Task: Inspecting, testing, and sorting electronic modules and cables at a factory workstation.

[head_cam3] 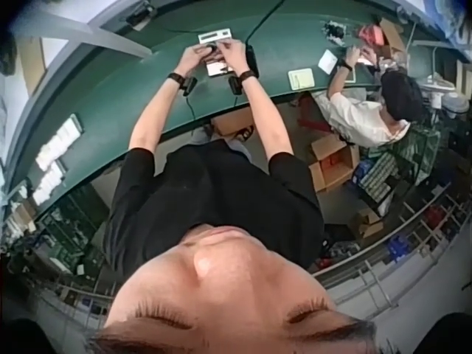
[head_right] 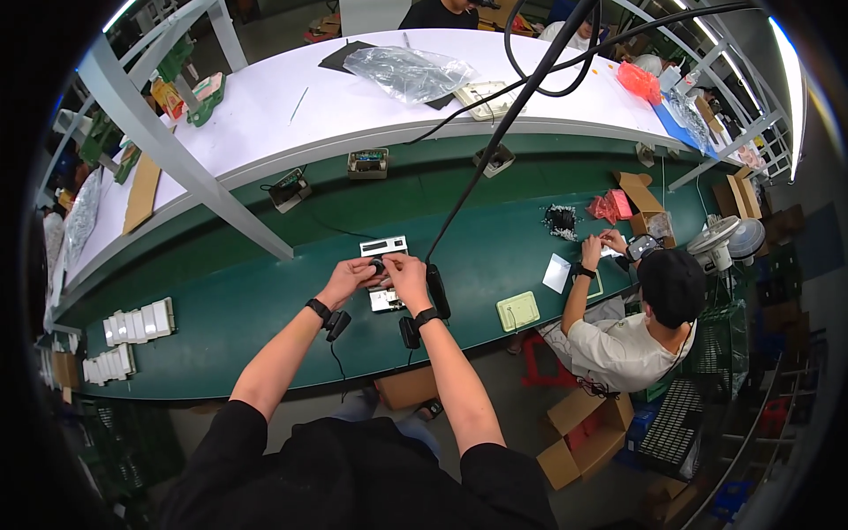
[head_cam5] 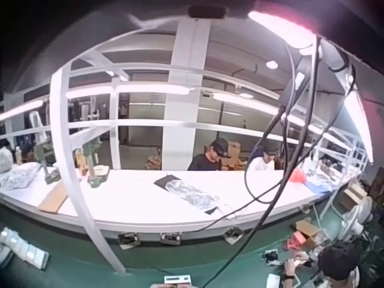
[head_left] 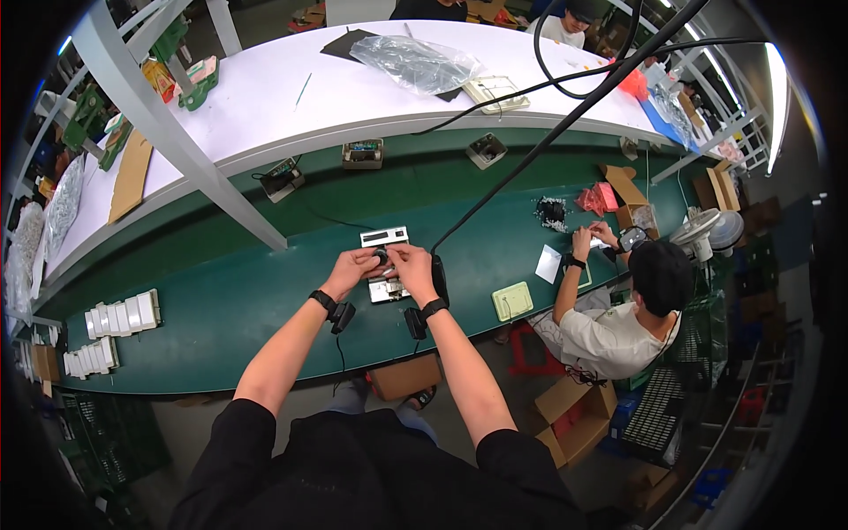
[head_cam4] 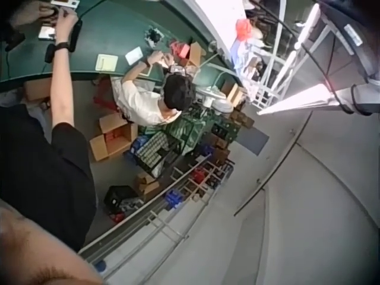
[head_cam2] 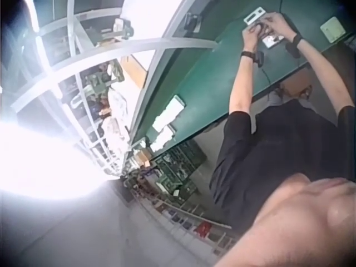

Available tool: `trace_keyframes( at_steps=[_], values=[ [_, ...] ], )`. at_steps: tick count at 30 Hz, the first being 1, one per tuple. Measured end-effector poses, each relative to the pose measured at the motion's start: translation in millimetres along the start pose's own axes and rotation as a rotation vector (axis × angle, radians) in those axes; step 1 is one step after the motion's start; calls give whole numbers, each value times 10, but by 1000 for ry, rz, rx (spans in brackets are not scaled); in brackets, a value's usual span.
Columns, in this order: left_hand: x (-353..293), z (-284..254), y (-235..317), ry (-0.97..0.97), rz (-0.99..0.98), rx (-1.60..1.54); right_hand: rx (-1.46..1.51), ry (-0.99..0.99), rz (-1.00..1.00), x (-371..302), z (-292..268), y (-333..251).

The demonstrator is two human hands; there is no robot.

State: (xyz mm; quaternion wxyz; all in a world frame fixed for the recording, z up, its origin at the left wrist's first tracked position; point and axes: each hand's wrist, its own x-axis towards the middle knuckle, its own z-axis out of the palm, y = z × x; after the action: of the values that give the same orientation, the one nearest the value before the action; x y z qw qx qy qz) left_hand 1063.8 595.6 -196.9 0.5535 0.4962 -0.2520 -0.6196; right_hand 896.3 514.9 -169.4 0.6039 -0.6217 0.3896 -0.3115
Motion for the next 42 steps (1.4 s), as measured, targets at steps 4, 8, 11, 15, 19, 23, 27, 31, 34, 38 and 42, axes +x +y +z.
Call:
trace_keyframes(
  at_steps=[4,8,11,15,19,23,27,31,34,38,42],
  values=[
    [-95,159,58,3,-70,-221,-121,91,-84,12,72,68],
    [-76,79,-88,-27,-124,-393,-238,198,-181,-27,177,255],
    [-88,154,-115,73,-150,-533,-150,204,-91,139,97,271],
    [-57,79,-118,138,-141,-470,-88,173,-49,45,75,235],
    [-100,61,-217,156,-103,-215,-607,205,-362,-56,14,87],
    [-176,118,-284,153,-84,82,-619,-66,-317,-503,-15,-10],
    [-494,257,-288,39,-28,626,-604,-94,-297,-857,-102,86],
    [-657,434,-258,49,41,931,-667,-27,-260,-1114,-71,315],
    [-713,595,-177,83,105,1056,-651,116,-261,-1189,-44,316],
    [-613,698,-71,85,265,1252,-581,203,-131,-1222,1,260],
    [-366,665,184,209,463,1260,-487,353,126,-1363,-73,662]
  ],
)
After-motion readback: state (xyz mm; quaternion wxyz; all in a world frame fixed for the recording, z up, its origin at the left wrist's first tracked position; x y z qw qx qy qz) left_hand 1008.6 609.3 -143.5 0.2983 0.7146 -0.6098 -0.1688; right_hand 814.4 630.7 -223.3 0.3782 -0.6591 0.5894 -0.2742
